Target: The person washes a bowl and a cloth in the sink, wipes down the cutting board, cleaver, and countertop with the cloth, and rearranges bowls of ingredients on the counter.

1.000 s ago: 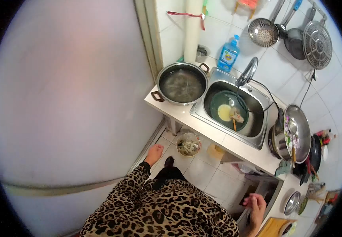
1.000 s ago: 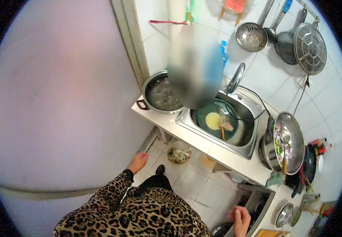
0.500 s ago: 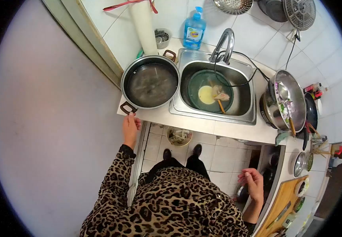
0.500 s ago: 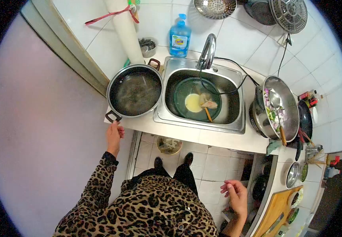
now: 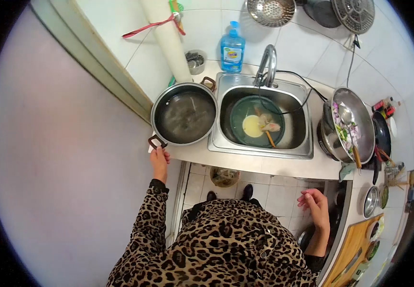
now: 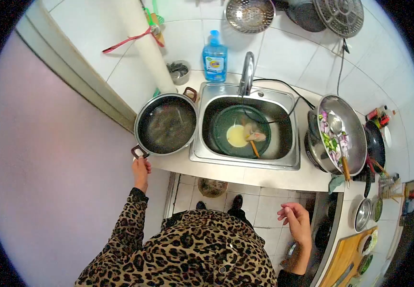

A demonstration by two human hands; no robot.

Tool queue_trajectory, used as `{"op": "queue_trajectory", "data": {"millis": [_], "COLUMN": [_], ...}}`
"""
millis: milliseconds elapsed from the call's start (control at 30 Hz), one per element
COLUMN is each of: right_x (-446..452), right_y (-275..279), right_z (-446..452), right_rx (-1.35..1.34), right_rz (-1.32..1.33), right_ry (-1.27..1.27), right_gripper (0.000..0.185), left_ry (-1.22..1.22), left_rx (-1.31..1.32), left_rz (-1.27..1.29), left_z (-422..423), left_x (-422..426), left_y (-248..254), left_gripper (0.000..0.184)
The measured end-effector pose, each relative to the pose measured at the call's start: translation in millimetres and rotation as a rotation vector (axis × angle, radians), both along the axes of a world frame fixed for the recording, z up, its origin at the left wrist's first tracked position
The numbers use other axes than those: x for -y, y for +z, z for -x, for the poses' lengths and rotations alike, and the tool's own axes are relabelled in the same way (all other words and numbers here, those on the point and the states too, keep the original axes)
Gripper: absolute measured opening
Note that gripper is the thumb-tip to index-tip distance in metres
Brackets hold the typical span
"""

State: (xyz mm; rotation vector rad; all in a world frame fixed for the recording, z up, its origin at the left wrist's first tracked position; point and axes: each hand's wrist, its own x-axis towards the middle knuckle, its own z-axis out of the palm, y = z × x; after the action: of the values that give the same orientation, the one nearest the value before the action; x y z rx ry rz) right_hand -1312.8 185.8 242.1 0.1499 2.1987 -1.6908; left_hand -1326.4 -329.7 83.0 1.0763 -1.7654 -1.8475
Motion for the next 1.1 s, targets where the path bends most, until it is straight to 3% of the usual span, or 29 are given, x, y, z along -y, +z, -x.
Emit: {"op": "queue_trajectory", "data": {"millis": [333,467,533,633,700,733,800,900,1033,1100], "right_x": [-25,-23,-31,-49,-64,-61,-46,-18,48,85], "right_y": [-30,-57,-85,-156,-217,-234,-224,-233,-250,-254], "right_z": [-29,-43,-57,-105,-164,-193,-238,-307,-380,-400], "right_rx": [0.070,0.157,0.232,0.227,-0.001,0.158,0.582,0.849,0.774,0.811], "right_rz": [0.050,0.037,-0.052,-0.444,-0.821,-0.847,-0.504,-0.236,-0.127,-0.070], "right_ry": [-0.022,-0.091,-0.129,-0.113,0.044,-0.013,-0.289,-0.599,-1.038,-1.137], "right_gripper": [0.019,0.019,0.020,0.020,0.021,0.022,0.023,0.024,0.023,0.023], "left_ry": [-0.001,-0.007,-0.115,-0.421,-0.631,-0.715,-0.940,-1.230,-1.535,-1.651], "left_rx": [0.024,-0.039,-0.014,-0.035,0.096,0.100,0.124,0.066,-0.039,-0.120], "left_rz": [0.075,-0.087,-0.074,-0.072,-0.051,-0.065,-0.062,-0.007,0.042,0.080], "left_z": [-12,-12,-17,-22,-19,-12,-1,41,95,106], "left_x": [4,-14,-27,-63,-97,-112,-139,-174,-231,-261], "left_y": [10,17,3,-14,-4,-2,2,12,22,32], "left_gripper": [0.032,0.035,0.038,0.032,0.026,0.026,0.023,0.020,0.025,0.029]}}
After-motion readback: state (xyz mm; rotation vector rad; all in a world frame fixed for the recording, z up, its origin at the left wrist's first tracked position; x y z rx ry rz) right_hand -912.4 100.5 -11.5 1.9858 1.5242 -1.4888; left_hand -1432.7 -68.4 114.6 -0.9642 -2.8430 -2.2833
